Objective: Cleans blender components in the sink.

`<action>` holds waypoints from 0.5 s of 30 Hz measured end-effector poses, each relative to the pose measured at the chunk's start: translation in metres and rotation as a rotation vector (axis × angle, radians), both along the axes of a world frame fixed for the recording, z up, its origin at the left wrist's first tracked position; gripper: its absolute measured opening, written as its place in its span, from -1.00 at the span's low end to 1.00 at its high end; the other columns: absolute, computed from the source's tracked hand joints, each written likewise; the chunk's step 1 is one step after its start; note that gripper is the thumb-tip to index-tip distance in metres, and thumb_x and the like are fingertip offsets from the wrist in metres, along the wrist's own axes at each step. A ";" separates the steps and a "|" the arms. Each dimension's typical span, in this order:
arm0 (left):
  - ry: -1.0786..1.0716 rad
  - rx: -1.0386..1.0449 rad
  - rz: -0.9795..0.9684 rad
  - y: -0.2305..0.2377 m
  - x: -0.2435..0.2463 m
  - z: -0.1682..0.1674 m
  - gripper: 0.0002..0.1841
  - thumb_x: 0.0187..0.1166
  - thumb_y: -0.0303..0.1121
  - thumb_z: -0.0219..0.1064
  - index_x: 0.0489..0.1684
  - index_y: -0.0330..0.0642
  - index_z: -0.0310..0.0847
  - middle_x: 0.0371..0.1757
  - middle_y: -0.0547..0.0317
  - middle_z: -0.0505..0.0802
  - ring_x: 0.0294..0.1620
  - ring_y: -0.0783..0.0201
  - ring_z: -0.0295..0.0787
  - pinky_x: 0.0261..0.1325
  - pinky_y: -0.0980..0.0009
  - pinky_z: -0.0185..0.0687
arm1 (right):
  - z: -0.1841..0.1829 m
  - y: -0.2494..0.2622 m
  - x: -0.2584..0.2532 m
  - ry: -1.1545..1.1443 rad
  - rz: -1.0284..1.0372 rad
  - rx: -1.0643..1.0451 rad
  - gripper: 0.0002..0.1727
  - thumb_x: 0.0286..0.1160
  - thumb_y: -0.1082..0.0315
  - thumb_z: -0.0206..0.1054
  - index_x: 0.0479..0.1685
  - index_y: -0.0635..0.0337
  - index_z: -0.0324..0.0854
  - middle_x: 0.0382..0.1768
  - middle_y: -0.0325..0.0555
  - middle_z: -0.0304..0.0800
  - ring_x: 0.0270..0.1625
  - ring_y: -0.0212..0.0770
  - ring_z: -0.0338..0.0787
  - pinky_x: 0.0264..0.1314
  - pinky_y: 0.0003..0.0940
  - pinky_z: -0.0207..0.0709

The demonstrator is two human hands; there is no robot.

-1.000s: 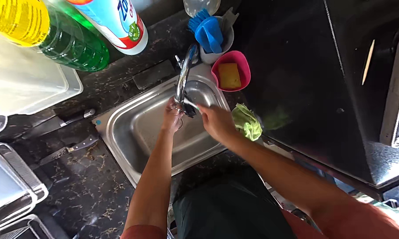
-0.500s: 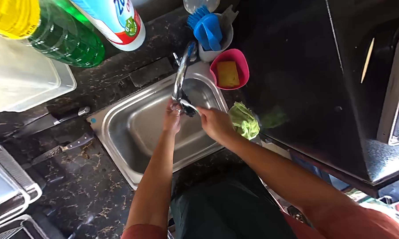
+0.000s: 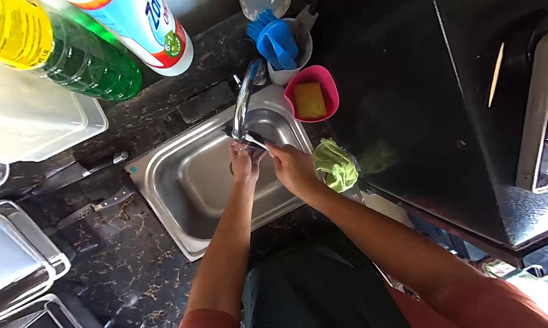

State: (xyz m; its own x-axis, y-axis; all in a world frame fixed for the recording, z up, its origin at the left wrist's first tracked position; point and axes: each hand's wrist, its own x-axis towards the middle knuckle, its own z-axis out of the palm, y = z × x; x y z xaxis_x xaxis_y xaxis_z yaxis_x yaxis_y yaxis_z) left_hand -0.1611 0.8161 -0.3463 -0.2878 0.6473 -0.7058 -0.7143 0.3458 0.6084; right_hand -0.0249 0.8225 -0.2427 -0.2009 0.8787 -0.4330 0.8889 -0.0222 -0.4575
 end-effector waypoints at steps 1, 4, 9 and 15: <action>-0.021 -0.007 0.038 0.002 0.002 0.002 -0.59 0.82 -0.37 -0.03 0.58 0.12 0.07 0.27 -0.11 0.64 0.14 -0.17 0.76 0.07 -0.25 0.75 | -0.005 -0.004 0.004 0.013 -0.022 0.009 -0.52 0.75 0.21 0.14 0.61 -0.39 0.57 -0.17 -0.02 0.79 -0.20 0.01 0.83 -0.28 0.06 0.68; -0.107 -0.020 0.102 0.005 0.014 0.006 -0.66 0.88 -0.21 -0.07 0.54 0.14 0.05 0.26 -0.05 0.64 0.14 -0.06 0.76 0.13 -0.11 0.75 | -0.012 -0.003 0.002 0.092 -0.078 0.075 -0.53 0.72 0.27 0.17 0.56 -0.31 0.63 -0.17 -0.01 0.81 -0.18 0.00 0.84 -0.25 0.06 0.69; -0.334 -0.057 0.196 0.015 0.022 0.021 -0.32 0.82 0.23 -0.22 0.76 -0.02 0.04 0.54 -0.11 0.56 0.42 -0.03 0.64 0.44 0.02 0.61 | -0.025 -0.006 0.000 0.185 -0.097 0.140 -0.51 0.72 0.31 0.18 0.58 -0.28 0.62 -0.24 0.00 0.77 -0.25 0.01 0.80 -0.33 0.03 0.66; -0.312 0.143 0.128 0.007 0.034 0.014 -0.42 0.86 0.15 -0.44 0.29 0.00 0.39 0.02 0.19 0.76 0.08 0.32 0.75 0.27 0.25 0.69 | -0.016 -0.005 -0.026 0.216 -0.086 0.137 -0.54 0.66 0.33 0.21 0.49 -0.24 0.69 -0.07 -0.02 0.86 -0.08 0.00 0.87 -0.18 0.09 0.72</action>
State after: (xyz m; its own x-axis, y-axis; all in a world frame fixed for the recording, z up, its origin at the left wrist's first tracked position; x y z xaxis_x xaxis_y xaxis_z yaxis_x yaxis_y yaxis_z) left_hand -0.1272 0.8228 -0.3323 -0.1578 0.7185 -0.6774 -0.9052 0.1689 0.3900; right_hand -0.0510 0.8177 -0.2588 -0.1977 0.9439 -0.2643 0.7677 -0.0186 -0.6406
